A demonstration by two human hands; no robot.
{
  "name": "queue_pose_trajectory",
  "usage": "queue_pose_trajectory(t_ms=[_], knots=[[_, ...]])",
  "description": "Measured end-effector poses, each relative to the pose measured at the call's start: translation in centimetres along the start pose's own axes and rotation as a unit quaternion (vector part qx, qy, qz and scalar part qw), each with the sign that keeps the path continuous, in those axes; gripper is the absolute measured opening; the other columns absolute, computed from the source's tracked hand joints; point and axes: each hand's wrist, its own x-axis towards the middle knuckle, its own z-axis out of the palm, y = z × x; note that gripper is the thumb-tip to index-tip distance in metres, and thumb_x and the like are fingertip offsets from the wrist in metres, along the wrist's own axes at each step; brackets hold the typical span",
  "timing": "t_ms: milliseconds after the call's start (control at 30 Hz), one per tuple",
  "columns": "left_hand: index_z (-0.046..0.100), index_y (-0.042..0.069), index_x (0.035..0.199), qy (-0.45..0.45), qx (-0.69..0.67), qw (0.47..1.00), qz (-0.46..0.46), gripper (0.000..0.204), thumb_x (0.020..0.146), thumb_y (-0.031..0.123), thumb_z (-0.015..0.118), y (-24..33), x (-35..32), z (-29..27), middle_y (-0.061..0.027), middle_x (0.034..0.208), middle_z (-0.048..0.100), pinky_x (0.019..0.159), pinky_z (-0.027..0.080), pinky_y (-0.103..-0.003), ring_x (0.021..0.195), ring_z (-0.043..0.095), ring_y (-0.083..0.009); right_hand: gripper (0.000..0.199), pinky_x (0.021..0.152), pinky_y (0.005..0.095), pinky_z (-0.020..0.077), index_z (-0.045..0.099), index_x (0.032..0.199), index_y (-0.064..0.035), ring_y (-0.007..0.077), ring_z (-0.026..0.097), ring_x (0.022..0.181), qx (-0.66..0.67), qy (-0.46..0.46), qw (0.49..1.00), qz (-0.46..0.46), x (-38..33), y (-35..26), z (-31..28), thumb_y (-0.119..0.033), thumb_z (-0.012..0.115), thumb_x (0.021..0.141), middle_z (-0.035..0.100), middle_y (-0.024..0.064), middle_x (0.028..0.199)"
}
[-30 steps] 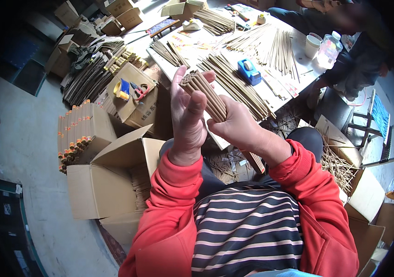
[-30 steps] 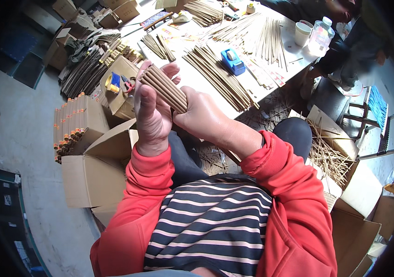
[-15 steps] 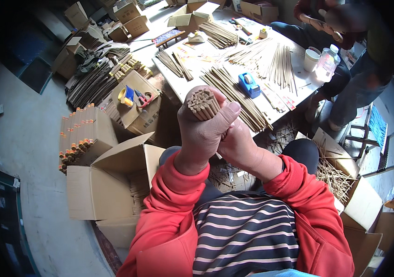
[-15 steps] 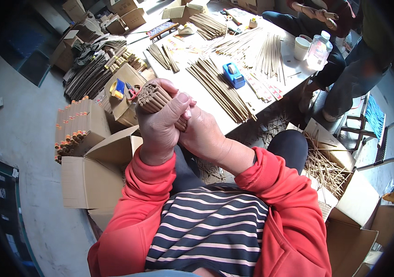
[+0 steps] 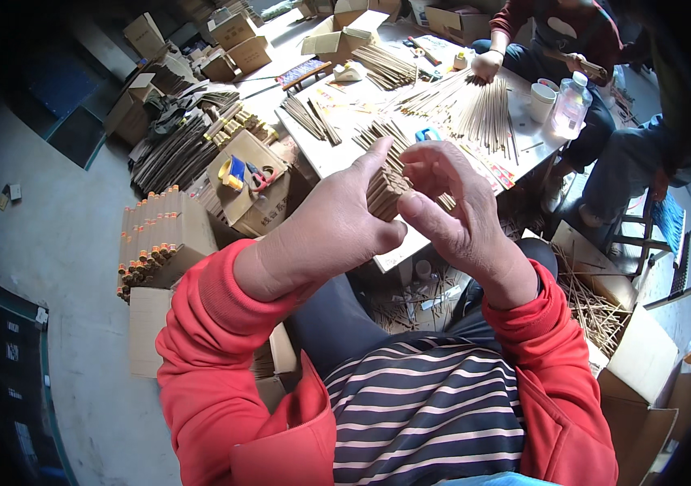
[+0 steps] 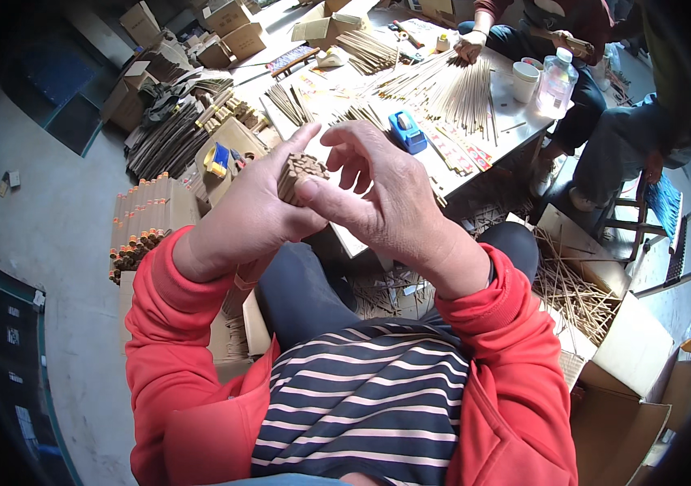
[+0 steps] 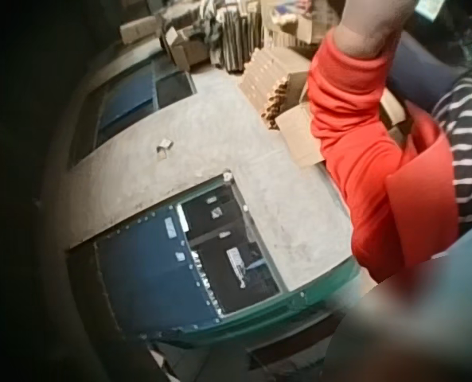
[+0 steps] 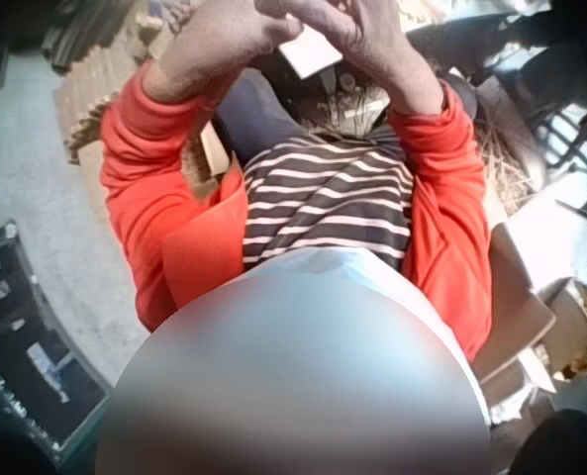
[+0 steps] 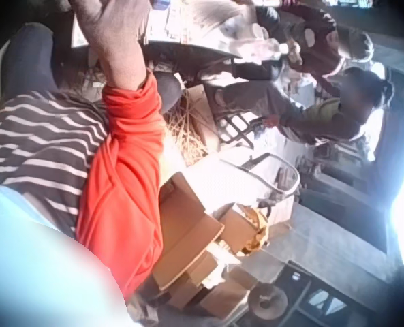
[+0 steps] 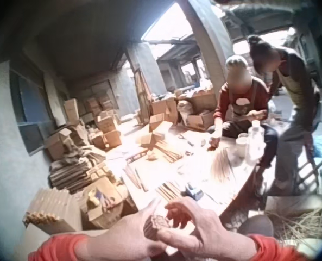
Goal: The person gathers thin wooden sticks, aligns them into a bundle, and wraps a small paper label around the top to secure them. The person repeats this process for multiple bundles.
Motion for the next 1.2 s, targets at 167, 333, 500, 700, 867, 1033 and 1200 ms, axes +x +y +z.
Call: queue_pose_trajectory(t_ms=[167,333,500,700,867,1033,1200], knots=[[0.044,0.001,0.115,-0.046,-0.123,0.988,-0.083,0.05,0.07,0.001,0.066,-3.9,0.4,4.2,-0.0061,0.094,0.056,0.077,0.045,-0.026,0.088,0.053,-0.0127,0.04,0.054,0.0397,0.0494,0.052,0.088,-0.0023,0.0342,0.062,0.061,-0.135,0.013,0.991,0.019,-2.2,2.0,2.5,-0.042,0.057,0.085,0.059,0.0177,0.067],[0.053,0.001,0.086,-0.07,-0.183,0.965,-0.173,0.024,0.067,-0.005,0.066,-6.2,0.6,7.0,-0.0017,0.064,0.051,0.044,0.037,-0.023,0.05,0.048,-0.0091,0.026,0.054,0.0441,0.0484,0.054,0.084,-0.0018,0.0372,0.059,0.056,-0.141,-0.004,0.988,0.062,-4.8,5.8,2.7,-0.028,0.051,0.084,0.056,0.02,0.058],[0.056,0.0,0.081,-0.119,-0.191,0.95,-0.216,0.017,0.065,-0.004,0.063,-7.9,0.5,7.5,-0.0028,0.066,0.053,0.048,0.039,-0.023,0.054,0.051,-0.0099,0.028,0.059,0.0429,0.0502,0.056,0.083,0.0,0.0379,0.061,0.06,-0.078,-0.016,0.987,0.141,-5.9,6.6,2.5,-0.027,0.054,0.082,0.059,0.0209,0.062],[0.058,-0.002,0.087,-0.125,-0.215,0.927,-0.281,0.019,0.069,-0.002,0.062,-9.9,0.6,7.5,-0.0049,0.071,0.057,0.055,0.042,-0.024,0.062,0.055,-0.0121,0.028,0.057,0.0419,0.051,0.057,0.081,0.0004,0.037,0.061,0.058,-0.079,-0.038,0.983,0.165,-5.7,8.4,2.8,-0.027,0.053,0.081,0.06,0.02,0.062],[0.059,-0.003,0.091,-0.16,-0.283,0.901,-0.288,0.023,0.068,-0.006,0.058,-12.4,1.9,7.8,-0.0046,0.07,0.056,0.05,0.042,-0.023,0.056,0.053,-0.0115,0.029,0.055,0.0415,0.0508,0.057,0.081,-0.0001,0.0362,0.061,0.056,-0.082,-0.068,0.978,0.177,-5.4,10.2,2.7,-0.029,0.054,0.081,0.059,0.0188,0.06],[0.053,-0.003,0.092,-0.119,-0.307,0.893,-0.308,0.022,0.071,-0.003,0.06,-14.5,3.1,7.8,-0.0048,0.074,0.053,0.047,0.04,-0.021,0.052,0.049,-0.0094,0.043,0.061,0.0422,0.0489,0.058,0.084,0.0002,0.0375,0.061,0.067,-0.035,-0.175,0.962,0.207,-2.7,13.4,0.1,-0.042,0.049,0.091,0.061,0.0211,0.07],[0.049,-0.001,0.087,-0.133,-0.346,0.865,-0.337,0.021,0.076,0.007,0.065,-16.5,4.3,7.1,-0.0039,0.068,0.051,0.046,0.042,-0.022,0.05,0.049,-0.0092,0.021,0.063,0.0302,0.0455,0.061,0.091,0.0014,0.0144,0.055,0.066,-0.221,0.045,0.907,0.355,3.3,24.5,-7.9,-0.019,0.06,0.086,0.06,0.0089,0.073]])
